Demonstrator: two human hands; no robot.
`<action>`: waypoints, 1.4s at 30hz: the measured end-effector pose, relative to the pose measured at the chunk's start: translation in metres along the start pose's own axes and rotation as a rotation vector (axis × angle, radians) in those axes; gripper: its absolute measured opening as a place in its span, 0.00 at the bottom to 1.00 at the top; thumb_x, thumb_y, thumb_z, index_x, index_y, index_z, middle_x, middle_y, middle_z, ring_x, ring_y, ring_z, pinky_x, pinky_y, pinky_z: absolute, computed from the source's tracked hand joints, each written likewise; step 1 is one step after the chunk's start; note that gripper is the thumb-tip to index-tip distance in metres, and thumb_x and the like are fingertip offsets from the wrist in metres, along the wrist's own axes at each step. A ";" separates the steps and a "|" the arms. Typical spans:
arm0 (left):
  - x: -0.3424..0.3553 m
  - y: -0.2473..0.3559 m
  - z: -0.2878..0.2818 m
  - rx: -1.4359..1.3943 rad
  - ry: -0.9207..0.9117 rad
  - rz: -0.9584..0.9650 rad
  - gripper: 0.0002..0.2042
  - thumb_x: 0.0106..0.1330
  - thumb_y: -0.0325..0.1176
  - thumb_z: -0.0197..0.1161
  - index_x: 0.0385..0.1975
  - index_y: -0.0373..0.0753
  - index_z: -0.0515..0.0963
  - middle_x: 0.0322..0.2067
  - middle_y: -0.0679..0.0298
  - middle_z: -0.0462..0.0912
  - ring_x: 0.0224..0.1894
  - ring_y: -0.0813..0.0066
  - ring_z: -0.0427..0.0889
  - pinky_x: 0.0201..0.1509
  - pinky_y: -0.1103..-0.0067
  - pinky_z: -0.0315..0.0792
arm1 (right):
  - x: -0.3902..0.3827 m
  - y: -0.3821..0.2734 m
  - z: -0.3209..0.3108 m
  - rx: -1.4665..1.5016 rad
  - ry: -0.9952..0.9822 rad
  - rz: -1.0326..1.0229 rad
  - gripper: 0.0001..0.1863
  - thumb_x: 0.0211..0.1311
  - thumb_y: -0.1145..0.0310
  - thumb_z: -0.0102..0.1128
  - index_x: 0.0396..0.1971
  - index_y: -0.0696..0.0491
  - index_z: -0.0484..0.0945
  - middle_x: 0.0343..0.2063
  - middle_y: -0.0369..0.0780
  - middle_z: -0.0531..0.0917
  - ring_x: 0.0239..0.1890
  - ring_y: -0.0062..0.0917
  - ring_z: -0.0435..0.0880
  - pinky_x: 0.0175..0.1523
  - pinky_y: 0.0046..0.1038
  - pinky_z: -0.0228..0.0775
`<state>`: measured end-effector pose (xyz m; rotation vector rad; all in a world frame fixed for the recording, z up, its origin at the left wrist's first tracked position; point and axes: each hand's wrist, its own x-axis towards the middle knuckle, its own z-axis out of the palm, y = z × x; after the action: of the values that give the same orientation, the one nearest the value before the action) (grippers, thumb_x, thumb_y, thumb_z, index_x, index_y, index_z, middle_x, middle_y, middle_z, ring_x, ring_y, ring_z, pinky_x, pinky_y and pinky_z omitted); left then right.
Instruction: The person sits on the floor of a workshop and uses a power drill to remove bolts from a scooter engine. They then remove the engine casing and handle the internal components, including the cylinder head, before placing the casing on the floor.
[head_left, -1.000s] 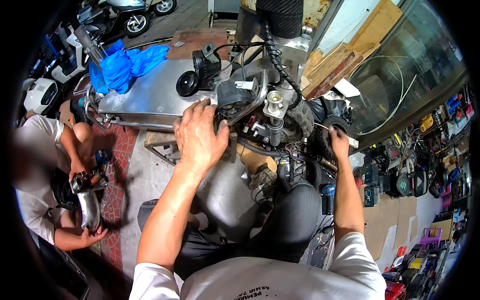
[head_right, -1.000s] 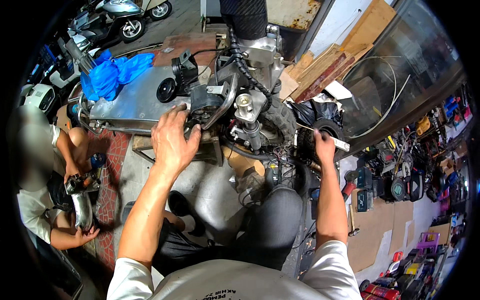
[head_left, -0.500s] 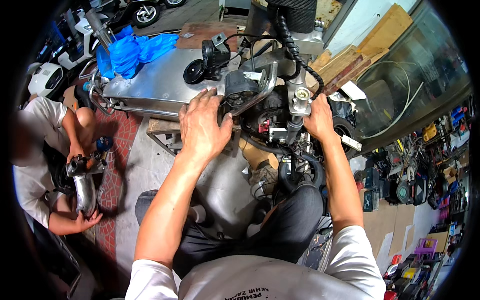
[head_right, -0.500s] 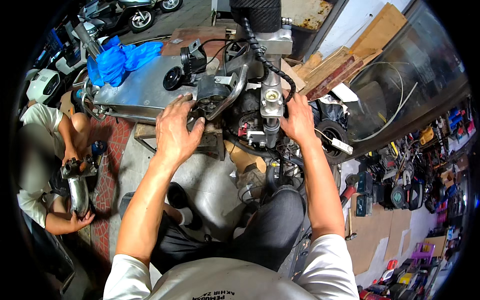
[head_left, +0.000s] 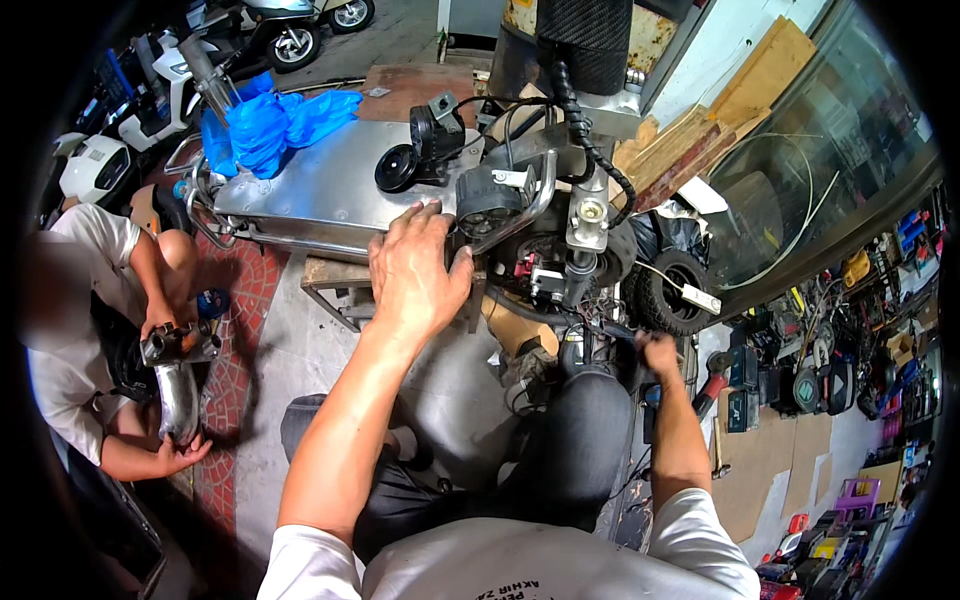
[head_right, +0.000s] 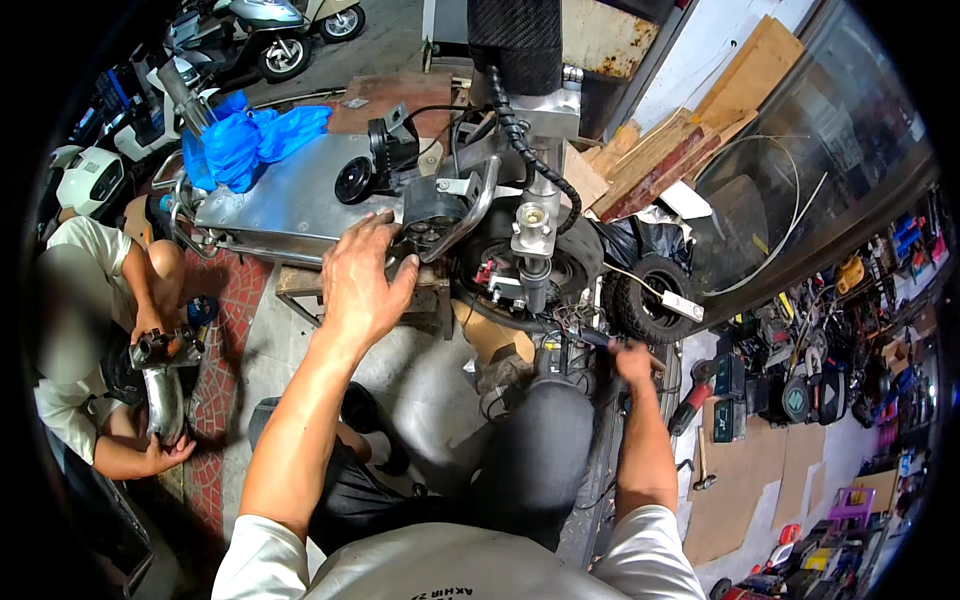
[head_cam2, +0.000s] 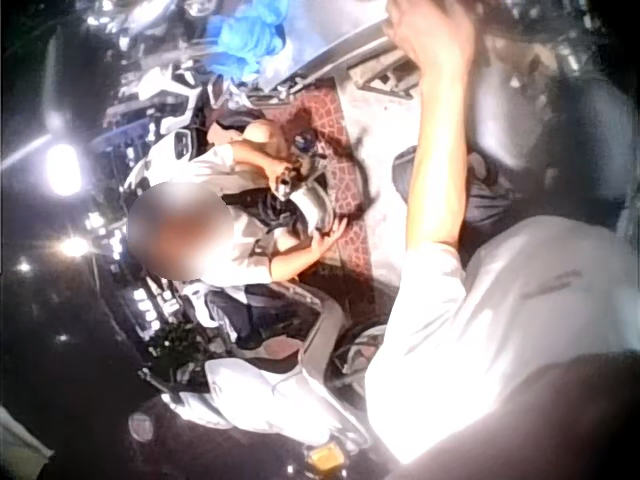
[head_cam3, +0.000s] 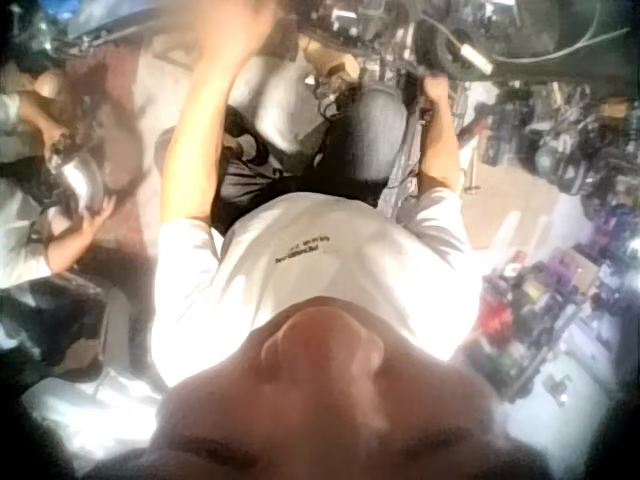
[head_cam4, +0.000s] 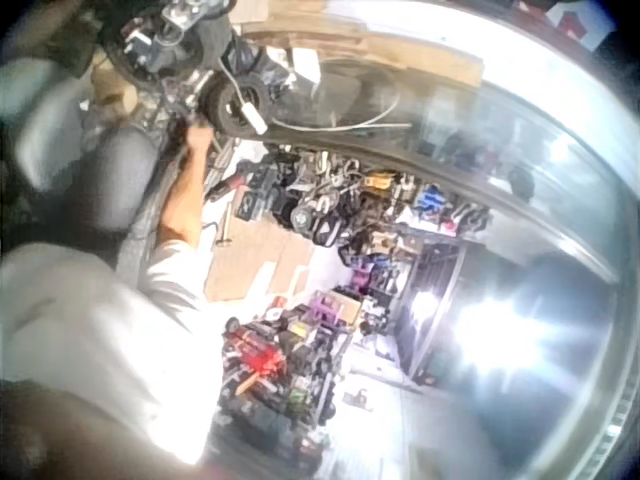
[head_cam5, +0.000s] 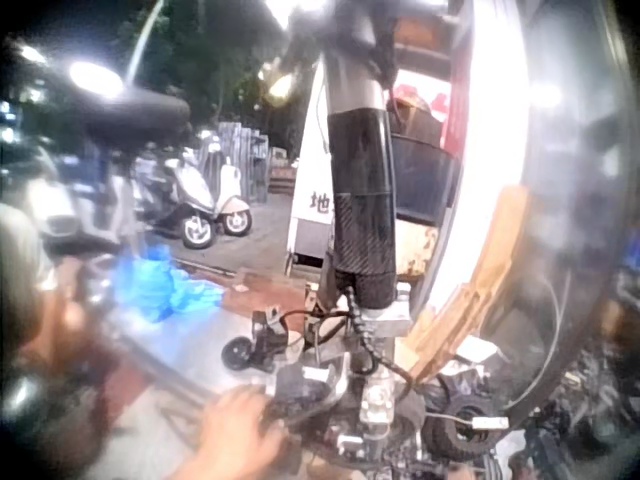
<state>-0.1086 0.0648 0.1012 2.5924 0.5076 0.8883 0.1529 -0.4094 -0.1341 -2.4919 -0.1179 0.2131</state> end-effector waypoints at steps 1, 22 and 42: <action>0.002 0.009 0.006 -0.048 -0.012 0.012 0.21 0.64 0.38 0.70 0.55 0.35 0.83 0.65 0.51 0.82 0.73 0.50 0.74 0.73 0.54 0.67 | 0.017 0.014 -0.027 -0.031 0.207 -0.156 0.27 0.72 0.50 0.68 0.42 0.65 0.87 0.35 0.51 0.91 0.40 0.36 0.91 0.48 0.36 0.80; -0.002 -0.003 0.003 -0.206 -0.056 -0.082 0.23 0.60 0.37 0.68 0.54 0.32 0.83 0.64 0.48 0.81 0.74 0.53 0.72 0.76 0.41 0.60 | 0.181 -0.184 0.015 -0.107 0.515 -0.684 0.22 0.61 0.56 0.69 0.43 0.61 0.83 0.40 0.57 0.86 0.46 0.57 0.82 0.52 0.53 0.72; -0.007 -0.014 0.001 -0.089 0.050 -0.090 0.19 0.65 0.40 0.68 0.52 0.37 0.86 0.63 0.51 0.83 0.70 0.54 0.78 0.73 0.49 0.65 | 0.030 -0.306 0.024 -0.185 0.538 -0.577 0.29 0.81 0.47 0.51 0.46 0.64 0.81 0.45 0.62 0.84 0.51 0.61 0.81 0.57 0.56 0.71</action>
<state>-0.1159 0.0736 0.0913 2.4526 0.5799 0.9262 0.1673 -0.1464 0.0269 -2.4808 -0.6344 -0.7267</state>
